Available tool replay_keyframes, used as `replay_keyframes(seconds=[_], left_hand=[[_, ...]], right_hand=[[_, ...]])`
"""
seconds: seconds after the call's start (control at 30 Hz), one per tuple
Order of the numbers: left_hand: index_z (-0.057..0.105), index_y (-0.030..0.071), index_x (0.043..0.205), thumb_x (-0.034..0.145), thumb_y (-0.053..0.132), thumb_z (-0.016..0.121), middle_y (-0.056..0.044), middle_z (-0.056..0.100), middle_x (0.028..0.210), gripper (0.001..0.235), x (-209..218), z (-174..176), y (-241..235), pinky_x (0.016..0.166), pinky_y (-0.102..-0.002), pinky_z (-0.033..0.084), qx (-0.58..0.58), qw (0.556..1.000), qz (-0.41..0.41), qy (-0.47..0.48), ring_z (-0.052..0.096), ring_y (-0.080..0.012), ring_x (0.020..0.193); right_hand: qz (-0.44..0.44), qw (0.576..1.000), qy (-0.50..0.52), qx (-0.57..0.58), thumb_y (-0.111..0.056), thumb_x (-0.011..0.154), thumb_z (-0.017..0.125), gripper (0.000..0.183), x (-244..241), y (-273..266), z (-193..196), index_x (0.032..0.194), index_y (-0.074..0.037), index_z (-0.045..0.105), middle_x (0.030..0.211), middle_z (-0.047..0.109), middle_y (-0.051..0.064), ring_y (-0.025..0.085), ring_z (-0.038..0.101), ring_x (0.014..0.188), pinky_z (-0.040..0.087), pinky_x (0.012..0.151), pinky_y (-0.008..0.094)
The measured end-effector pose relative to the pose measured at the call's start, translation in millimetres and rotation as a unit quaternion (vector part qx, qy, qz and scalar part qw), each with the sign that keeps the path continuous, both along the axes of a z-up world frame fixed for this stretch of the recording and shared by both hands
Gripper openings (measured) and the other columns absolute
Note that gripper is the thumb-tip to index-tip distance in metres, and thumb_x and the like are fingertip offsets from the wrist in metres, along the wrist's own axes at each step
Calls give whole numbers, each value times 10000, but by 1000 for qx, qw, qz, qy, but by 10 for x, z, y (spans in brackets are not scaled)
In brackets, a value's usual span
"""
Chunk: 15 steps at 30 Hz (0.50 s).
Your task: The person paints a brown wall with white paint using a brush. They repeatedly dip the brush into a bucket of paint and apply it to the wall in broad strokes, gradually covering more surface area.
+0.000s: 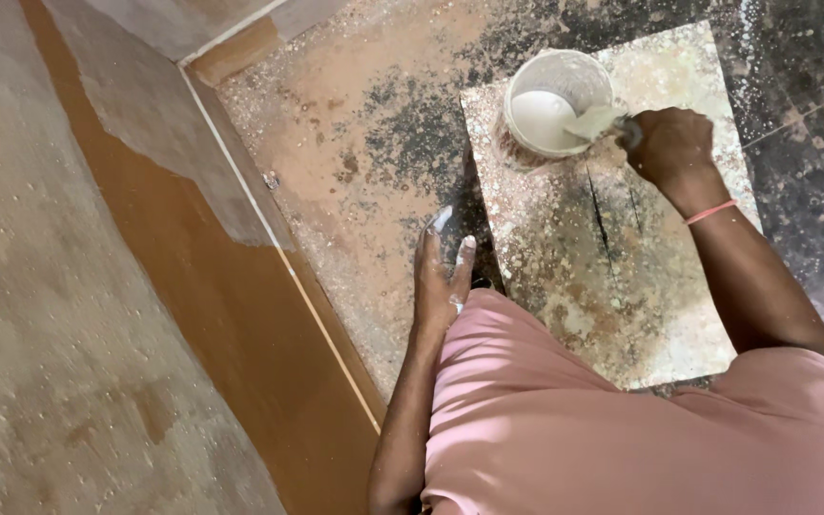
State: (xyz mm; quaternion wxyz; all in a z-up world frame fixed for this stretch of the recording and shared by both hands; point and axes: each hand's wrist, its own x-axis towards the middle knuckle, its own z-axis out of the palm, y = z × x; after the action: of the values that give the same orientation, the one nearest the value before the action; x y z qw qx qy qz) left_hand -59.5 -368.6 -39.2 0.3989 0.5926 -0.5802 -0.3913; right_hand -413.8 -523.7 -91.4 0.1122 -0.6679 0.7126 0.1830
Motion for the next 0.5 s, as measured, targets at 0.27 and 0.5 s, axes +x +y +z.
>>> replay_keyframes(seconds=[0.27, 0.5], left_hand=[[448, 12, 1485, 1014, 165, 650, -264, 566, 1416, 535, 5, -13, 155, 1113, -468, 455, -37, 999, 4, -9, 562, -379, 1315], [415, 20, 1509, 1005, 176, 662, -275, 524, 1462, 582, 52, -81, 247, 1117, -478, 454, -33, 999, 26, -11, 524, -384, 1364]], right_hand=[[3, 994, -47, -103, -454, 1002, 668, 316, -266, 283, 106, 1086, -171, 780, 839, 740, 90, 254, 697, 753, 538, 677, 400], [-61, 995, -54, -59, -451, 1094, 573, 315, -395, 471, 439, 1105, -209, 774, 697, 654, 96, 198, 542, 574, 415, 515, 352]])
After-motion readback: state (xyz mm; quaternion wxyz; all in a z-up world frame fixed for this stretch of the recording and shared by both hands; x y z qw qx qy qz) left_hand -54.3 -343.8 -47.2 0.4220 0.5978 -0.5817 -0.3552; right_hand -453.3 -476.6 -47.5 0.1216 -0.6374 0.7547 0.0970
